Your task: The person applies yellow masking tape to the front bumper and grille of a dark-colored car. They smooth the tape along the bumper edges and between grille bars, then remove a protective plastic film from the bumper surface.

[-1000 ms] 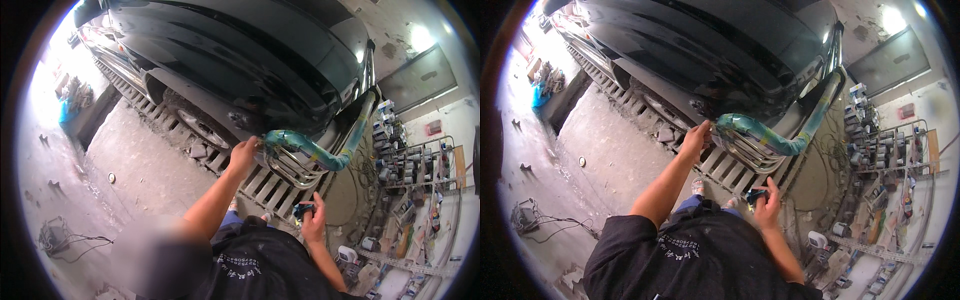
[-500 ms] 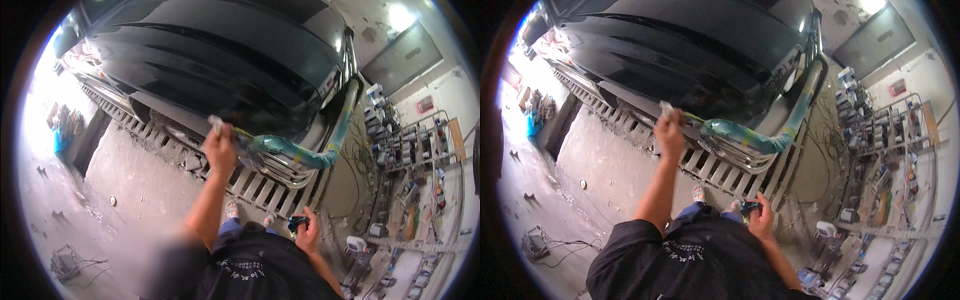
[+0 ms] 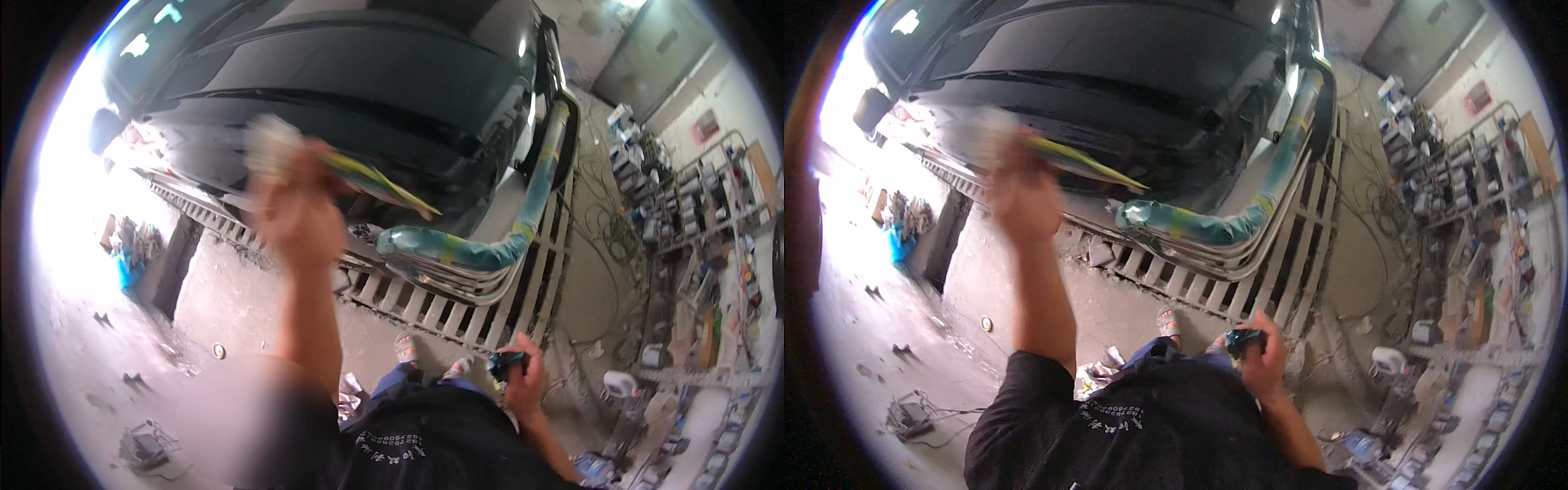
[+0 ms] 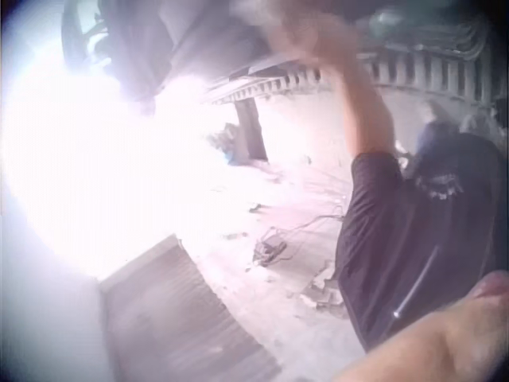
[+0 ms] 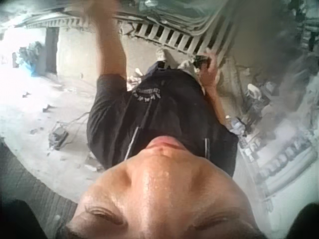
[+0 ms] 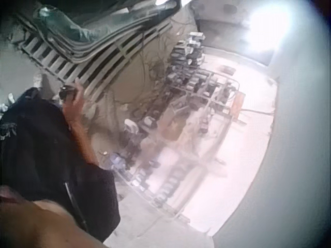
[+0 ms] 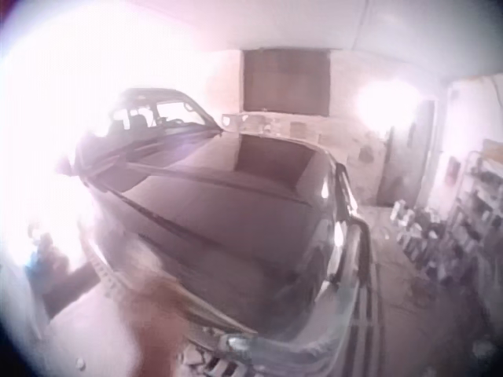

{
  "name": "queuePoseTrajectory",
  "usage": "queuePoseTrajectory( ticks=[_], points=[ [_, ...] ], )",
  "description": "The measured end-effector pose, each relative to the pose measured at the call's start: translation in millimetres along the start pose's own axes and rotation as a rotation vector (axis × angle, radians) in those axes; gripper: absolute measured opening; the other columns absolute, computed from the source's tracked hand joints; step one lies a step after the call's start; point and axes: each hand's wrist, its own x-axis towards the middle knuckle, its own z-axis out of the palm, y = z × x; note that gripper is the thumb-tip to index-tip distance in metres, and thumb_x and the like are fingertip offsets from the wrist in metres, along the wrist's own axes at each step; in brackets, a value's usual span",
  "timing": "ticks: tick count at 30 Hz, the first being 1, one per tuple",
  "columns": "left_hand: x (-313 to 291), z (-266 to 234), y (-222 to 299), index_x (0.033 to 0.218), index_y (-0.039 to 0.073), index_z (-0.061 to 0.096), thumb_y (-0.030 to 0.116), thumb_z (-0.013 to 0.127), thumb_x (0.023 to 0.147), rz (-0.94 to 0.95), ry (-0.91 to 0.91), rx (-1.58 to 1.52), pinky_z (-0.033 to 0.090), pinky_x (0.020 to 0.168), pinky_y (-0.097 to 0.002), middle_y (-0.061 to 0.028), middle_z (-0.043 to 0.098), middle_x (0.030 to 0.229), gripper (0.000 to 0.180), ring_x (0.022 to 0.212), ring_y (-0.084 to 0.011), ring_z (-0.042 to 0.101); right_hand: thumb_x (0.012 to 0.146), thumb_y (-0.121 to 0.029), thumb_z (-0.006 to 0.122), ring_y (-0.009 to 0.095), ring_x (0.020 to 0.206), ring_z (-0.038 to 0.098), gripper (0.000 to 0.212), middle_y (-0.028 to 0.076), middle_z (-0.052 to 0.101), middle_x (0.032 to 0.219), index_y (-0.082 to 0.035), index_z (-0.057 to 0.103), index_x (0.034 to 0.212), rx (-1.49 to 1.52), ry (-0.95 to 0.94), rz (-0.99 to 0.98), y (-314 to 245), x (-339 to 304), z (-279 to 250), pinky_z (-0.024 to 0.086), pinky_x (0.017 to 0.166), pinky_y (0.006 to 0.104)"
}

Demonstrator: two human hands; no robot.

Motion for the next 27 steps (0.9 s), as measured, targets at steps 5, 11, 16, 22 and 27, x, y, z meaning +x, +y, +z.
queuePoseTrajectory(
  ticks=[5,11,16,22,27],
  points=[
    [15.9,66.0,62.3,0.096,-0.001,0.064,0.013,0.062,0.088,-0.199,-0.448,0.605,0.050,0.064,-0.0236,-0.0061,0.064,0.081,0.017,0.068,-0.0106,0.060,0.090,-0.004,0.044,0.014,0.079,0.058,0.037,0.010,0.062,0.091,0.002,0.042,0.126,0.301,0.036,-0.123,-17.2,24.2,-27.3,0.048,0.073,0.0257],
    [-153.7,55.3,-15.2,0.092,0.002,0.066,0.019,0.063,0.088,-0.755,-0.472,0.479,0.044,0.063,-0.0221,-0.0002,0.063,0.078,0.018,0.072,-0.0045,0.053,0.077,-0.020,0.073,0.025,0.100,0.057,0.081,0.021,0.050,0.119,0.003,0.024,0.137,0.301,-0.121,-0.428,-52.4,62.6,-35.5,0.046,0.086,0.0335],
    [-203.0,69.7,-30.0,0.091,-0.001,0.062,0.019,0.061,0.088,-0.539,-0.464,0.561,0.044,0.066,-0.0273,-0.0023,0.056,0.079,0.020,0.074,-0.0102,0.051,0.073,-0.016,0.075,0.033,0.113,0.052,0.083,0.025,0.046,0.127,0.005,0.026,0.137,-0.001,-0.062,-0.317,-21.4,59.4,-25.3,0.042,0.094,0.0367],
    [-185.9,3.4,-34.6,0.092,-0.001,0.064,0.021,0.066,0.084,-0.845,-0.403,0.657,0.048,0.069,-0.0279,-0.0074,0.063,0.081,0.024,0.076,-0.0132,0.059,0.076,-0.011,0.060,0.029,0.113,0.051,0.071,0.022,0.046,0.128,0.004,0.028,0.137,-0.078,0.053,-0.240,7.8,48.6,-51.6,0.040,0.096,0.0341],
    [-146.5,-52.8,-84.8,0.095,0.000,0.052,0.026,0.075,0.073,-0.111,-0.083,1.549,0.045,0.069,-0.0382,-0.0123,0.055,0.083,0.041,0.078,-0.0285,0.054,0.075,-0.010,0.062,0.024,0.098,0.053,0.073,0.018,0.047,0.123,0.003,0.028,0.138,-0.055,-0.055,-0.121,16.5,28.2,-65.6,0.042,0.089,0.0326]
  ],
)
